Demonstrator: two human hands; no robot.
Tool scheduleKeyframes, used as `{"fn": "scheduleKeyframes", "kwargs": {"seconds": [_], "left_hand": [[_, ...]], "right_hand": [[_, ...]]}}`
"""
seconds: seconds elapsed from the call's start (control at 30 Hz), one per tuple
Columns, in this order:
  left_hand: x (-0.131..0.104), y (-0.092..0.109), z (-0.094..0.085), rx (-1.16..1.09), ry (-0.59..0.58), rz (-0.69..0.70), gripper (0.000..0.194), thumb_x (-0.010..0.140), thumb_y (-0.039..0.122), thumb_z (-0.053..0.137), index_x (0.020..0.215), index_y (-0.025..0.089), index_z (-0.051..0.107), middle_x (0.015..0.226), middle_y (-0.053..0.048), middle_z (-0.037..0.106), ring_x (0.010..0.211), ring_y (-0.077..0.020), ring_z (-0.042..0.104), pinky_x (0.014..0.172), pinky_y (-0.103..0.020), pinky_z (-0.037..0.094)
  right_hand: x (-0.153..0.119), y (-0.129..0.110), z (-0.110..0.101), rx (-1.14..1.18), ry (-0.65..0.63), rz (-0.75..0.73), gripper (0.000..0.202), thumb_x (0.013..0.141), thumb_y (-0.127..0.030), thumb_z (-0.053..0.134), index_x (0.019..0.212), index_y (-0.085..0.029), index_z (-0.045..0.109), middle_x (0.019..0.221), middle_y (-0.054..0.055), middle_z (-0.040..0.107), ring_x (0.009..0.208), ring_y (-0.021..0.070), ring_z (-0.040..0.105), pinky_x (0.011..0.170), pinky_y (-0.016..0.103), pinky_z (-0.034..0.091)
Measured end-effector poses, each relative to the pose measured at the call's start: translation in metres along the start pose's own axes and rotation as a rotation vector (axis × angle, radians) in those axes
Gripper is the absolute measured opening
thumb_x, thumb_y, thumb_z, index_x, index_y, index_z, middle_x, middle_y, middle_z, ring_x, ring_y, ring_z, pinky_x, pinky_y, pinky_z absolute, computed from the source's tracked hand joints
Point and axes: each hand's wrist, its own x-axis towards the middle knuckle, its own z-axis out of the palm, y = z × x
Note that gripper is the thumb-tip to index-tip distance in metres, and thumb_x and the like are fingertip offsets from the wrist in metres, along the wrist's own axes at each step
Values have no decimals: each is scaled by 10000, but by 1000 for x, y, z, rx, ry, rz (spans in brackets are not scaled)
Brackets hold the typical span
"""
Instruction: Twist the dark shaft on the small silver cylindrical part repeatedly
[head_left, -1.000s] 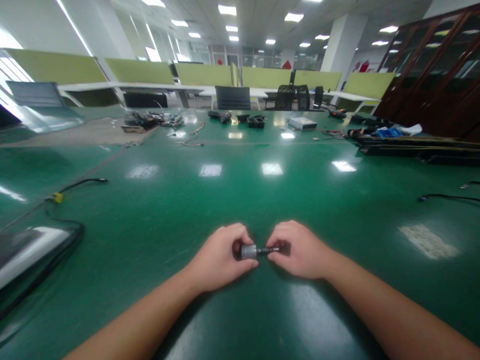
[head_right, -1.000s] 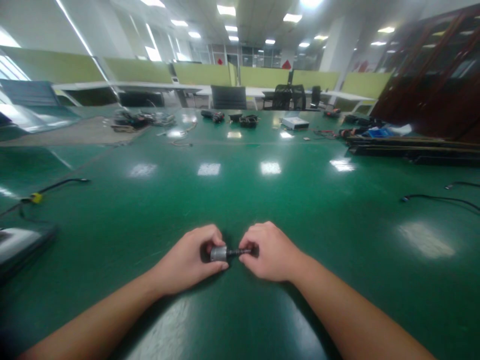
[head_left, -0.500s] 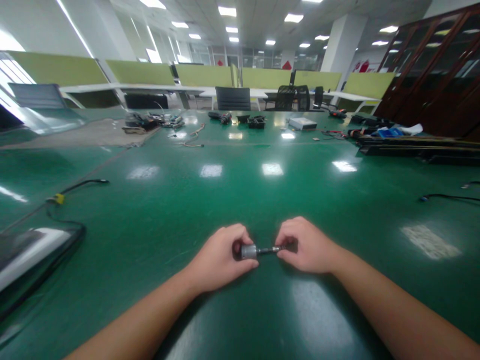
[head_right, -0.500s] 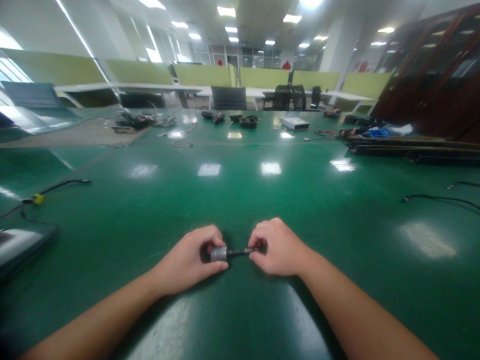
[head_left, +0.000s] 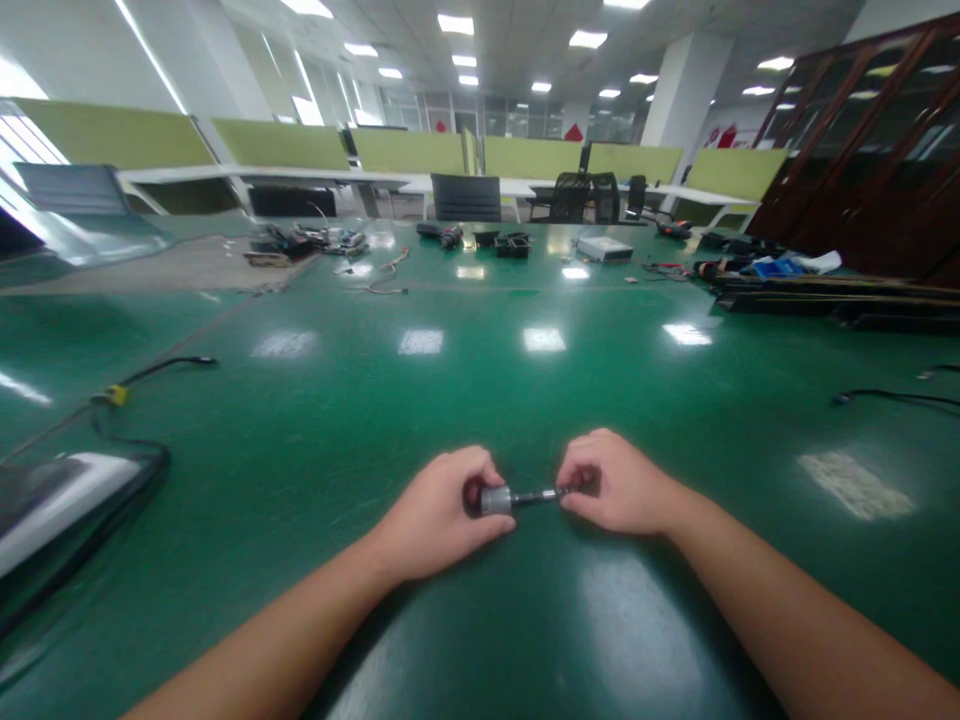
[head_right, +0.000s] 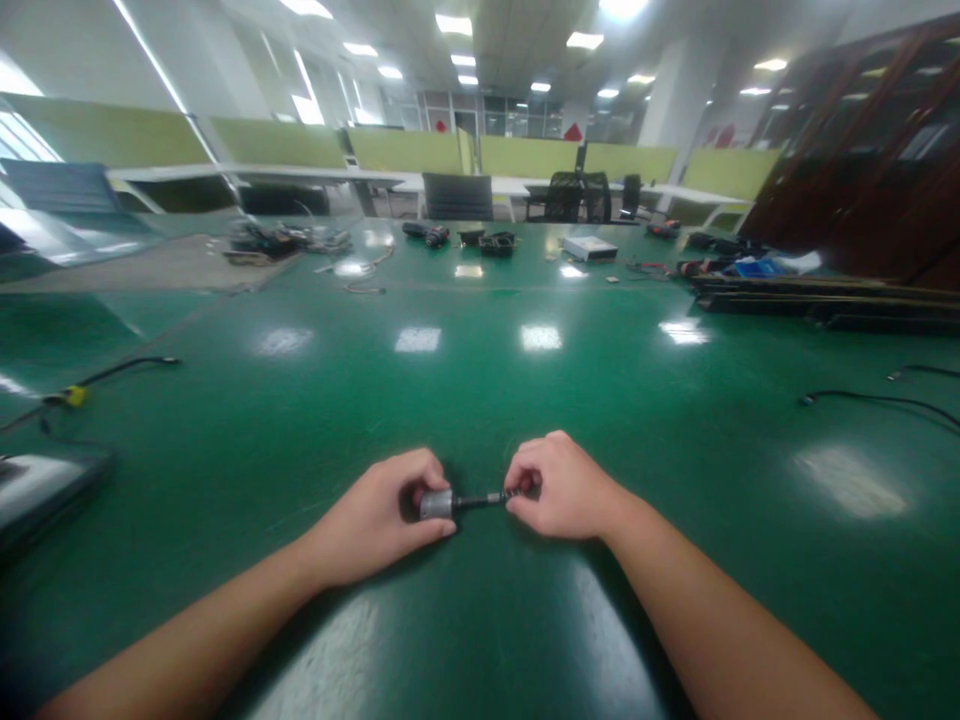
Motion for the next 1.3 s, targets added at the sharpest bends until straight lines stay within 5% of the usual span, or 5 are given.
{"fn": "scheduleKeyframes", "kwargs": {"seconds": [0.4, 0.53, 0.83, 1.0, 1.3], "left_hand": [[0, -1, 2, 34, 14, 40, 229, 736, 279, 791, 849, 204, 606, 791, 20, 622, 728, -171, 560, 676, -274, 374], [0, -1, 3, 34, 16, 31, 236, 727, 269, 797, 853, 206, 608, 782, 29, 619, 715, -167, 559, 675, -277, 368], [0, 2, 0, 47, -3, 38, 324, 716, 345, 828, 959, 223, 652, 817, 24, 624, 743, -175, 558, 695, -289, 370], [1, 1, -1, 16, -17, 85, 167, 851, 343, 719, 965, 225, 684, 824, 13, 632, 742, -163, 563, 699, -285, 378], [1, -5, 0, -57, -25, 46, 254, 738, 290, 830, 892, 200, 650, 833, 15, 623, 744, -161, 573, 656, -261, 391]], "right_hand": [[9, -20, 27, 46, 29, -65, 79, 826, -256, 754, 898, -224, 756, 856, 8, 736, 851, 183, 647, 818, 336, 401], [7, -23, 27, 73, 20, -98, 183, 793, -221, 766, 975, -217, 752, 911, 17, 743, 886, 192, 652, 852, 342, 412], [8, -22, 28, 39, 3, -65, 83, 861, -227, 727, 941, -218, 749, 894, 11, 735, 881, 181, 646, 847, 338, 398], [7, -22, 28, 38, 12, -81, 92, 860, -211, 719, 947, -217, 744, 899, 7, 735, 885, 175, 646, 860, 333, 399], [7, -22, 27, 32, 4, -79, 122, 850, -238, 743, 971, -227, 759, 904, 13, 744, 891, 184, 649, 856, 337, 393]]}}
